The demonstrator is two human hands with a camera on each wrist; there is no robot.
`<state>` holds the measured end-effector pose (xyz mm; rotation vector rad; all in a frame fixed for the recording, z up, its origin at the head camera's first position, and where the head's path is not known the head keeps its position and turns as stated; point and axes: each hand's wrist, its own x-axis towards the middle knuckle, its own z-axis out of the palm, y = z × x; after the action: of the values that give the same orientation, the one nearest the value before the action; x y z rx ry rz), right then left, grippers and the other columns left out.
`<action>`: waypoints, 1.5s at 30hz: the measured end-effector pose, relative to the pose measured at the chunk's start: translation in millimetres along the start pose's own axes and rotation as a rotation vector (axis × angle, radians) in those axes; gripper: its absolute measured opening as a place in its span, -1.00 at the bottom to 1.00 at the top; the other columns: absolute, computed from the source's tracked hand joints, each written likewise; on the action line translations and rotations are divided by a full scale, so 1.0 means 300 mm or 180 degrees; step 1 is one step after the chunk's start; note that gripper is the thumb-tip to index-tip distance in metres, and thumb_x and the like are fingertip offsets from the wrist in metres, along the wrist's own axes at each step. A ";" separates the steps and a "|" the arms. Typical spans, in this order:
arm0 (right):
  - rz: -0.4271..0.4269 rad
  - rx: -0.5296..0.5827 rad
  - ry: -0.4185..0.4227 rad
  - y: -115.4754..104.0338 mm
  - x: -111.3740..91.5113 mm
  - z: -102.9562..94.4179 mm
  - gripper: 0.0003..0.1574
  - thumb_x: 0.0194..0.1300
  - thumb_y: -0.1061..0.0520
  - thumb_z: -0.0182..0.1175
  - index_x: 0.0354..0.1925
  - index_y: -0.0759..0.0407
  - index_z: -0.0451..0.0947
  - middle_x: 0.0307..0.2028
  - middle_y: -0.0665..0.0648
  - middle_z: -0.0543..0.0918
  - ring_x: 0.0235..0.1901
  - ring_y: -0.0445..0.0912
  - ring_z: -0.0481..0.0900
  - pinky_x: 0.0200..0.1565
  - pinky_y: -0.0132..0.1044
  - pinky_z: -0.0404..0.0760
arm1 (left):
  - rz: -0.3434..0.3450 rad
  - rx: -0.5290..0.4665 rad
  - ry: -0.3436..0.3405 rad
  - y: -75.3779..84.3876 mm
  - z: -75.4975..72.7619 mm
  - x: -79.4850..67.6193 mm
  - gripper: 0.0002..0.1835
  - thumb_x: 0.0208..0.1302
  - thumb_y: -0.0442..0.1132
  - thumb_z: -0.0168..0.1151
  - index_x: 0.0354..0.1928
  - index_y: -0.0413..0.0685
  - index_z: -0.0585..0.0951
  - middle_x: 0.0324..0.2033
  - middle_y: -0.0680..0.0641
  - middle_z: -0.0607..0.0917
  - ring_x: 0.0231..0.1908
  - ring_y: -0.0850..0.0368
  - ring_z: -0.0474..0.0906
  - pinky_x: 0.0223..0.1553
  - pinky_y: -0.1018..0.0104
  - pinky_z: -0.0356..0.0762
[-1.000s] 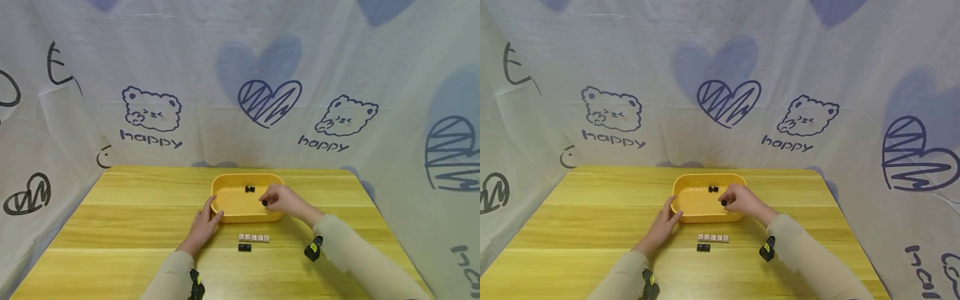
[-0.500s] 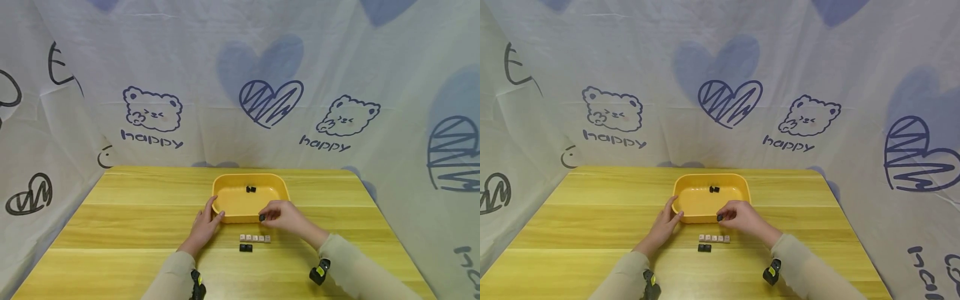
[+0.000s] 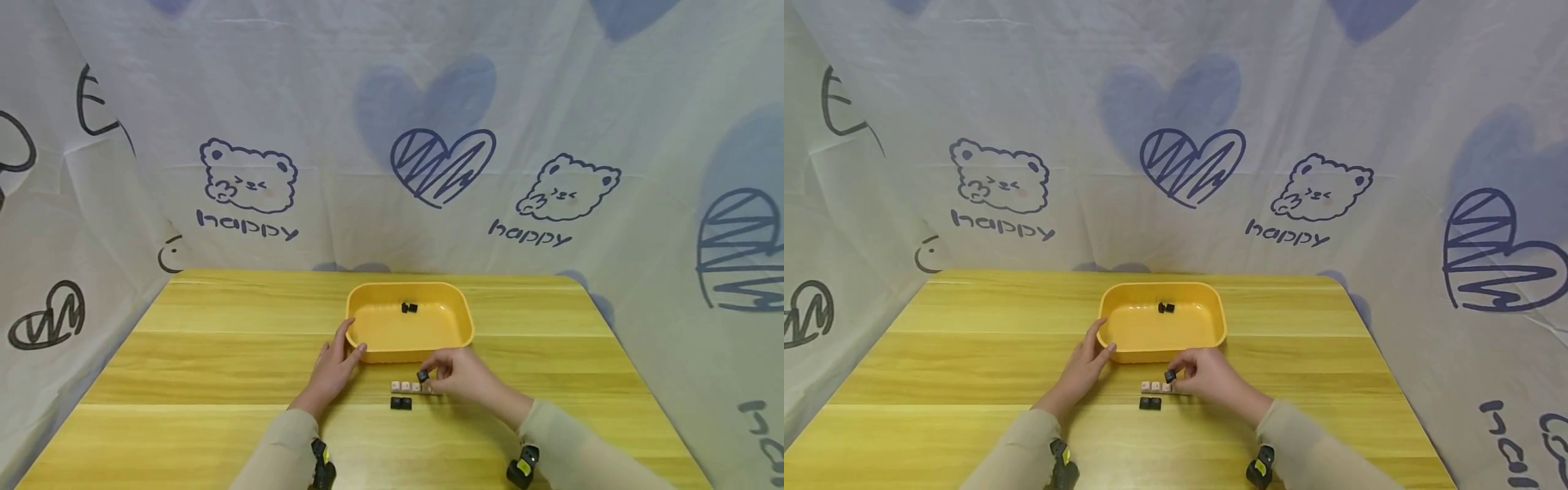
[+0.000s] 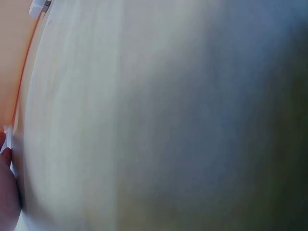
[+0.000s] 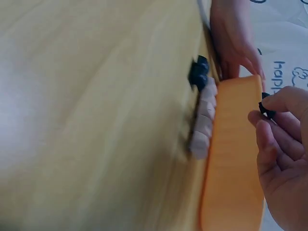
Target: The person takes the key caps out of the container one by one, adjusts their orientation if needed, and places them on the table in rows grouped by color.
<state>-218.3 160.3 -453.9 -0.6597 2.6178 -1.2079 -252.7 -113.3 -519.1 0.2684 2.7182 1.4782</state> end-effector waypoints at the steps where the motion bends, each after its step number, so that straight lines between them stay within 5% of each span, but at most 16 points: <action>1: 0.0010 -0.0012 0.0006 0.002 -0.003 0.006 -0.76 0.07 0.32 0.39 -0.22 0.15 0.70 -0.53 -0.09 0.55 -0.53 -0.20 0.46 -0.49 -0.36 0.50 | 0.0000 -0.0003 0.0002 0.000 0.000 0.000 -0.31 0.49 0.08 0.00 0.52 0.10 0.03 0.45 -0.26 0.15 0.36 -0.37 0.12 0.38 -0.23 -0.30; 11: -0.0131 -0.0287 0.0073 0.029 -0.020 0.059 -0.73 -0.02 0.31 0.44 -0.29 0.08 0.68 -0.29 -0.06 0.55 -0.39 -0.08 0.50 -0.38 -0.35 0.55 | -0.0040 -0.0026 -0.0016 0.005 -0.006 0.004 -0.31 0.49 0.06 0.01 0.52 0.12 0.03 0.45 -0.26 0.14 0.37 -0.42 0.05 0.37 -0.27 -0.32; 33: -0.0029 -0.0930 0.0404 0.055 -0.035 0.135 -0.76 -0.19 0.09 0.56 -0.44 -0.09 0.74 -0.39 -0.13 0.30 -0.28 -0.15 0.24 -0.08 -0.10 0.16 | -0.0004 -0.0030 -0.0014 -0.001 -0.003 0.006 -0.32 0.50 0.03 0.01 0.52 0.11 0.02 0.45 -0.26 0.14 0.37 -0.34 0.12 0.39 -0.22 -0.33; 45: 0.0051 -0.0873 0.0391 0.060 -0.038 0.148 -0.76 -0.19 0.11 0.56 -0.45 -0.10 0.72 -0.37 -0.12 0.35 -0.27 -0.14 0.25 -0.12 -0.10 0.10 | -0.0007 -0.0057 -0.0010 0.001 -0.001 0.001 -0.33 0.50 0.03 0.01 0.52 0.10 0.03 0.45 -0.26 0.15 0.38 -0.32 0.12 0.39 -0.21 -0.33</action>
<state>-198.7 145.7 -496.9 -0.6250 2.9172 -0.9194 -253.0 -113.2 -518.7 0.2668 2.7005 1.4997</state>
